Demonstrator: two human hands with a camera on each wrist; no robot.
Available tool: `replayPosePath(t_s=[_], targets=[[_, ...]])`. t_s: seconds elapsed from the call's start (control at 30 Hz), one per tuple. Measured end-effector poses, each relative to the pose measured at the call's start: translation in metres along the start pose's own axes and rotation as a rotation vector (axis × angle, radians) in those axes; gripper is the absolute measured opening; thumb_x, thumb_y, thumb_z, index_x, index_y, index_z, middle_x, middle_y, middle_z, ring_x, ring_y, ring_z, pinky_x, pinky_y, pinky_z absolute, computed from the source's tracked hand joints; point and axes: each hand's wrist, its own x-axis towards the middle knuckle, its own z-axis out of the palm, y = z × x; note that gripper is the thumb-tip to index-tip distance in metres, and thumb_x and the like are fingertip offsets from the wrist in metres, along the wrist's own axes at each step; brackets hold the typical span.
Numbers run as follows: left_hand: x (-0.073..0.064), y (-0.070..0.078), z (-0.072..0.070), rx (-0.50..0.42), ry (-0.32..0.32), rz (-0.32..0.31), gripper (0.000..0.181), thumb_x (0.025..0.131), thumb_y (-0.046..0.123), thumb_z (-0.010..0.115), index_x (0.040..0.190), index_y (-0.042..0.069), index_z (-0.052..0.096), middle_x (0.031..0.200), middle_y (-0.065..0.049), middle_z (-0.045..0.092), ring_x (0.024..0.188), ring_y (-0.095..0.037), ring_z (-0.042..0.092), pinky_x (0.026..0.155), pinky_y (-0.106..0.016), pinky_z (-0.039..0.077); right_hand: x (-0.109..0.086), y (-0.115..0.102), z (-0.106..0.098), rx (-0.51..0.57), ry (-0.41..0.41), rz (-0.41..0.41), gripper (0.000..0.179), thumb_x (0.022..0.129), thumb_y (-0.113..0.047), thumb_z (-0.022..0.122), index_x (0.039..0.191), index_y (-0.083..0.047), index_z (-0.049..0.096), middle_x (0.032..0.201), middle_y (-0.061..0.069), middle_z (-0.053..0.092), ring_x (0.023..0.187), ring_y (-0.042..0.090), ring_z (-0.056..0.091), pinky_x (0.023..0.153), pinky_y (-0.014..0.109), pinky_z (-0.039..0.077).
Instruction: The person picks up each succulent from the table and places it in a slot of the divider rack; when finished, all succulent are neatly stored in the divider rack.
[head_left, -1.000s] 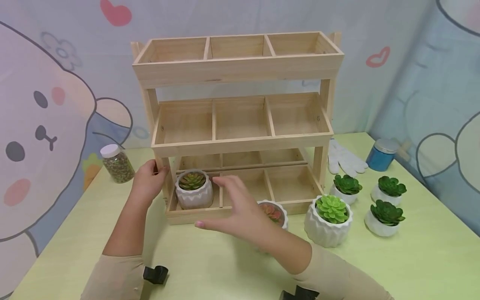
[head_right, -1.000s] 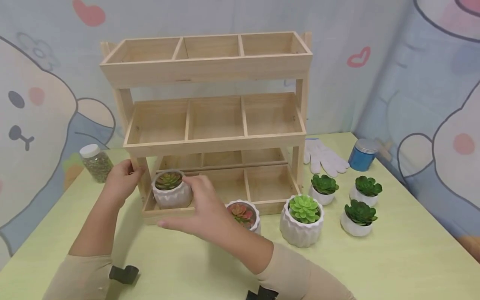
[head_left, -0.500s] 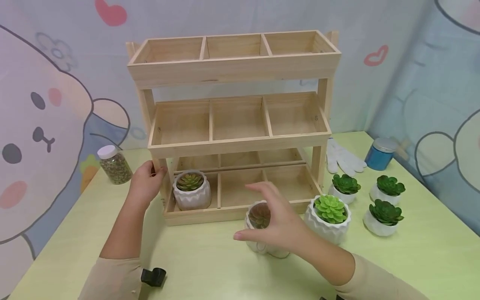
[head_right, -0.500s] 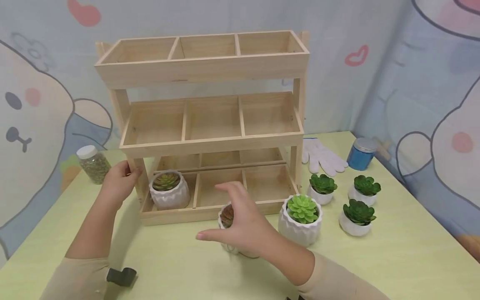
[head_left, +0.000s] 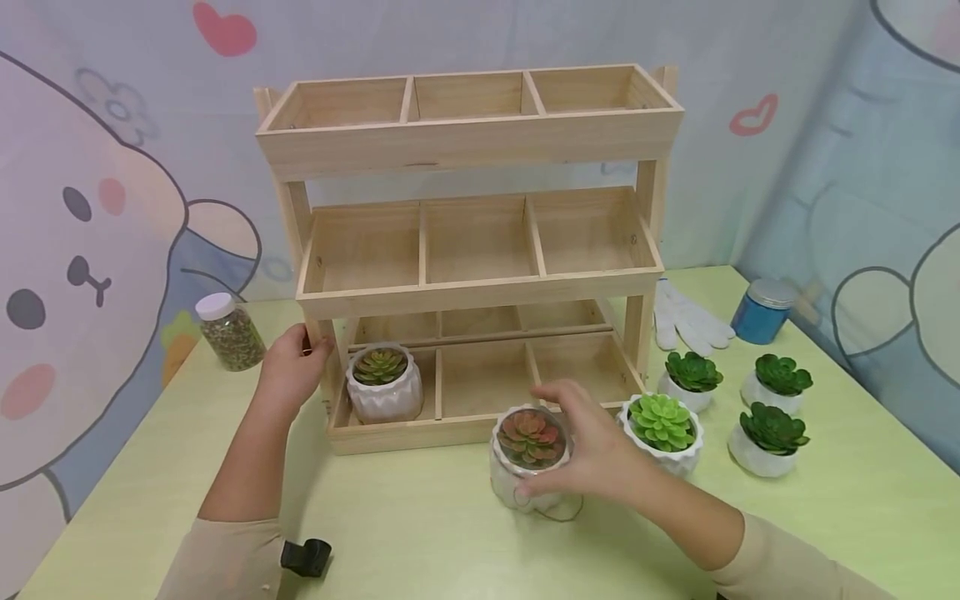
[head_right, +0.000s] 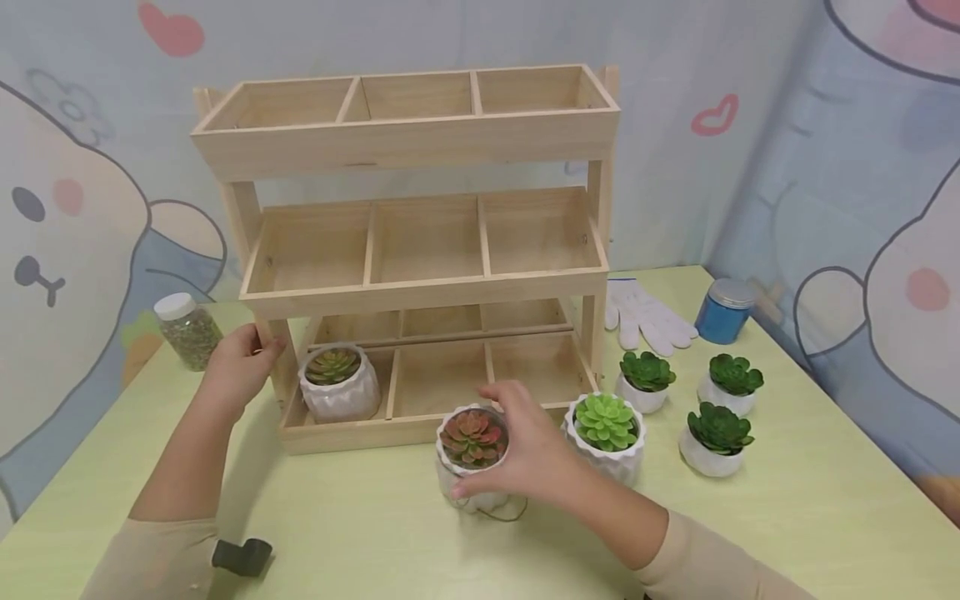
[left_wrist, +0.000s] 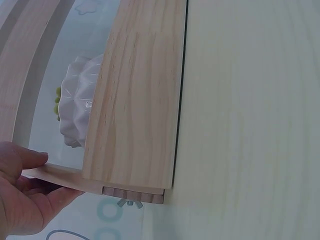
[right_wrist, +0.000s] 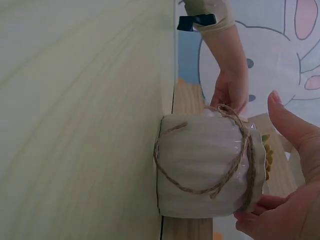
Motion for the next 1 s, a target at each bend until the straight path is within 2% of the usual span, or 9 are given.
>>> replayPosePath(t_s=[0.17,0.43,0.77,1.0], targets=[[-0.001,0.000,0.000,0.008,0.001,0.001,0.049,0.100,0.025,0.042,0.134,-0.009,0.038,0.130,-0.030,0.046,0.116,-0.044,0.047,0.092,-0.053,0.043,0.001,0.005,0.000,0.026,-0.053,0.029,0.107,0.044,-0.045,0.092,0.130,-0.003,0.044,0.125,0.007,0.048,0.114,0.026,0.049,0.095,0.048,0.041],[-0.001,0.001,0.000,-0.011,-0.006,-0.004,0.049,0.100,0.025,0.042,0.136,-0.008,0.036,0.131,-0.030,0.045,0.117,-0.045,0.046,0.092,-0.053,0.042,0.002,0.011,0.003,0.051,-0.080,0.072,0.106,0.044,-0.043,0.093,0.129,-0.005,0.044,0.121,0.004,0.049,0.112,0.024,0.050,0.095,0.047,0.041],[-0.002,0.002,0.000,-0.008,-0.004,-0.019,0.048,0.100,0.024,0.042,0.136,-0.009,0.036,0.131,-0.030,0.045,0.118,-0.044,0.046,0.092,-0.053,0.042,0.003,0.017,0.008,0.070,-0.077,0.105,0.105,0.043,-0.046,0.092,0.128,-0.007,0.044,0.119,0.002,0.050,0.111,0.023,0.051,0.095,0.047,0.041],[-0.002,0.002,0.000,-0.002,0.001,-0.011,0.048,0.101,0.024,0.042,0.135,-0.009,0.037,0.130,-0.030,0.046,0.117,-0.044,0.046,0.092,-0.053,0.042,0.006,0.016,0.011,0.076,-0.043,0.135,0.096,0.045,-0.043,0.093,0.122,-0.009,0.049,0.113,0.000,0.052,0.104,0.018,0.054,0.090,0.041,0.045]])
